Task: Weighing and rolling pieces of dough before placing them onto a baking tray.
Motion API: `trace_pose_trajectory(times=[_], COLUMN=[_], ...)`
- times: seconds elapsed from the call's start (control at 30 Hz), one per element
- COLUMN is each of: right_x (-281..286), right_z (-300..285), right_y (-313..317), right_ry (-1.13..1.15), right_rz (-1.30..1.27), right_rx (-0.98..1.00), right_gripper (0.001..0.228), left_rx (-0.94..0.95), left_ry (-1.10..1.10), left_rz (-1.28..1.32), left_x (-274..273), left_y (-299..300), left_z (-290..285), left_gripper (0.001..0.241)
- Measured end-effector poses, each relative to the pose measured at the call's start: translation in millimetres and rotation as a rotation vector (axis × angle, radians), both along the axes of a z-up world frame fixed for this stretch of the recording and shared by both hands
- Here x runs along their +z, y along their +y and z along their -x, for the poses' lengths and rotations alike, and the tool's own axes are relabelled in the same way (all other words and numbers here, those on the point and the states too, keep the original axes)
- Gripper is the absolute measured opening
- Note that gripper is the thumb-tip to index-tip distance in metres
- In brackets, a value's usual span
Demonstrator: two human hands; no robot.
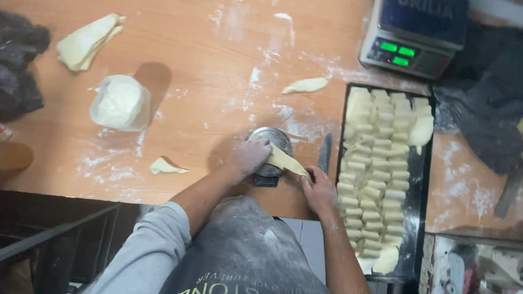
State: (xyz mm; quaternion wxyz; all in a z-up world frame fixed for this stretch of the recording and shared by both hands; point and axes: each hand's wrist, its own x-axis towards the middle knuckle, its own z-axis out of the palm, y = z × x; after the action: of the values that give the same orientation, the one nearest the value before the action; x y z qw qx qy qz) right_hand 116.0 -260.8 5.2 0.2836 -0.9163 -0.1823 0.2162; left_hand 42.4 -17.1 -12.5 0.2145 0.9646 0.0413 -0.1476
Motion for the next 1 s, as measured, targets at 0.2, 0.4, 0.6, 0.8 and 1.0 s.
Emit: trace_pose_trajectory(times=[0.2, 0.4, 0.6, 0.8, 1.0], right_x=[-3, -29, -49, -82, -46], right_z=[-8, -19, -21, -24, -15], right_y=[-14, -34, -52, -69, -45], right_ry=[0.113, 0.151, 0.365, 0.454, 0.583], right_rz=[-0.067, -0.17, -0.167, -0.292, -0.283], right_rx=[0.059, 0.101, -0.053, -0.116, -0.294], right_gripper=[0.031, 0.037, 0.039, 0.041, 0.036], left_rx=[-0.025, -0.003, -0.067, -0.048, 0.259], left_ry=[-0.445, -0.475, -0.253, -0.235, -0.223], left_rz=[0.073, -0.258, -0.186, -0.196, 0.201], left_x=[-41, -34, 7, -16, -55], left_y=[-7, -33, -28, -23, 6], left_z=[10, 37, 36, 29, 7], left_gripper=[0.026, 0.042, 0.072, 0.062, 0.051])
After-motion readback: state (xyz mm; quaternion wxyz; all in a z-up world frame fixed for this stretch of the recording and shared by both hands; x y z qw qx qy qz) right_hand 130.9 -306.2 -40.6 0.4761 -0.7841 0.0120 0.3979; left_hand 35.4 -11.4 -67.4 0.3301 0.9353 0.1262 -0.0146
